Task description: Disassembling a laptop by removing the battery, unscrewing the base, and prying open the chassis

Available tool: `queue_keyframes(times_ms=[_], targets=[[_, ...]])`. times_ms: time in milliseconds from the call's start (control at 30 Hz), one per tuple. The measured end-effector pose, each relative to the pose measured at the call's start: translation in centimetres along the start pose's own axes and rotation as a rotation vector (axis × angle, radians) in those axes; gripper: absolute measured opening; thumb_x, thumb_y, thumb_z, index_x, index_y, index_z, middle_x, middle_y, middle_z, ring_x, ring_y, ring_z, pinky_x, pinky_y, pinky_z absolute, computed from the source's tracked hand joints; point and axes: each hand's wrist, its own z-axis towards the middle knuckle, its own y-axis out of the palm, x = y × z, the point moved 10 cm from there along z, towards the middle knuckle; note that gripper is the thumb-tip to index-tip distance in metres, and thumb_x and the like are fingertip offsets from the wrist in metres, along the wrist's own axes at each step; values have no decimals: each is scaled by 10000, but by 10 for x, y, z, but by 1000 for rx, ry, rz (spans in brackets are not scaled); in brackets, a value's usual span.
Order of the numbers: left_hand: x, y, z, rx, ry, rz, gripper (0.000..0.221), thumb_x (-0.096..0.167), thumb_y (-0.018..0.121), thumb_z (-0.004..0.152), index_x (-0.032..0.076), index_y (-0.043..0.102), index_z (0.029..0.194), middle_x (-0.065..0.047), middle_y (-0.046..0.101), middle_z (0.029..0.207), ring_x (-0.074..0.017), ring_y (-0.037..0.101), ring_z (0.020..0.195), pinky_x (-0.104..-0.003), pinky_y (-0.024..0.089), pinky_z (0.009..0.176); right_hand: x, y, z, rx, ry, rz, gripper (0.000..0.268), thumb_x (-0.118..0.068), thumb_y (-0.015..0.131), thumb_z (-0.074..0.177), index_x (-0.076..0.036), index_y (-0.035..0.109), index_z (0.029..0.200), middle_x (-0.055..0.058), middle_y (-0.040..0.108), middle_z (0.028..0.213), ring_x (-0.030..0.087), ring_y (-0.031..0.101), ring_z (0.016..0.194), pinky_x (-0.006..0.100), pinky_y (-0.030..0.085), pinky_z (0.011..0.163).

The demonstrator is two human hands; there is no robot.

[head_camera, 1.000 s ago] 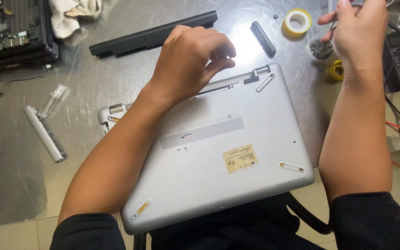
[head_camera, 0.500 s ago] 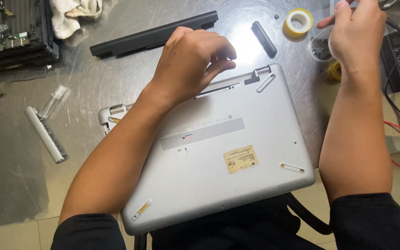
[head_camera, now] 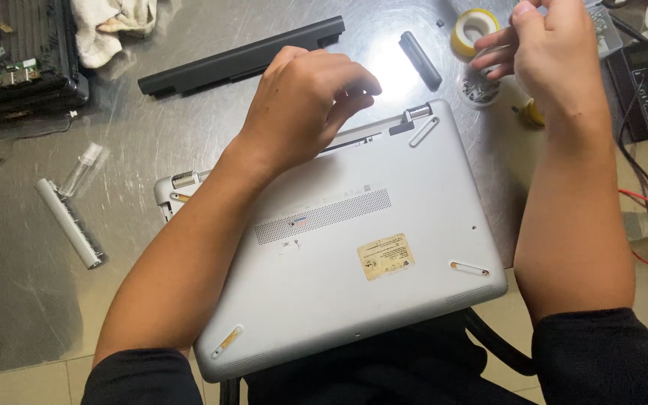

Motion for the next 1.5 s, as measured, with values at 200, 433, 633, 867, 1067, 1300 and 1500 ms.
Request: queue_keyframes(times_ms=[200, 433, 633, 867, 1067, 1300, 1500], targets=[[4, 4, 0, -31, 7, 4, 79, 152, 764, 990, 188, 694, 983, 64, 707, 871, -199, 641, 782, -386, 420, 845, 1, 15, 1, -73, 48, 117, 99, -160, 314, 1139, -104, 382, 1094, 194, 746, 1003, 214, 789, 755, 239, 582, 554], [17, 28, 2, -105, 46, -63, 46, 118, 695, 1011, 160, 708, 1026, 26, 732, 901, -232, 662, 801, -394, 430, 772, -36, -5, -9, 73, -62, 150, 164, -282, 455, 1104, -143, 537, 1075, 20, 790, 966, 97, 696, 547, 191, 375, 468], [14, 69, 41, -99, 90, -166, 160, 89, 815, 915, 146, 717, 1027, 7, 735, 973, -234, 643, 891, -375, 491, 778, -13, -29, 6, 321, -200, 153, 227, -165, 537, 956, -159, 740, 855, 1, 583, 538, 54, 605, 565, 262, 460, 677], [5, 134, 93, -52, 44, -15, 166, 113, 818, 809, 238, 736, 884, 68, 722, 900, -259, 607, 799, -423, 430, 591, -21, -35, 9, 398, -332, 341, 235, -210, 513, 1073, -98, 536, 867, 51, 710, 831, 108, 587, 514, 260, 421, 504], [-3, 140, 95, -105, -4, 65, 250, 132, 717, 874, 262, 747, 1085, 68, 748, 993, -219, 676, 964, -443, 475, 644, -32, -30, 4, 367, -378, 408, 198, -225, 483, 1092, -89, 484, 948, 69, 632, 828, 119, 528, 492, 245, 380, 464], [-34, 24, 36, -49, -116, -79, 198, 62, 705, 969, 135, 738, 1150, -31, 751, 998, -162, 673, 760, -313, 545, 689, -4, -24, 24, 346, -378, 920, 210, -18, 682, 963, -144, 547, 864, 40, 571, 734, 132, 518, 629, 288, 363, 567], [-87, -47, -51, 123, -364, -243, 185, 82, 654, 1031, 101, 722, 1203, -39, 752, 914, -99, 658, 769, -248, 530, 709, 6, -5, 30, 242, -377, 841, 289, 70, 706, 1083, -166, 565, 997, 69, 617, 841, 179, 613, 758, 333, 457, 662]])
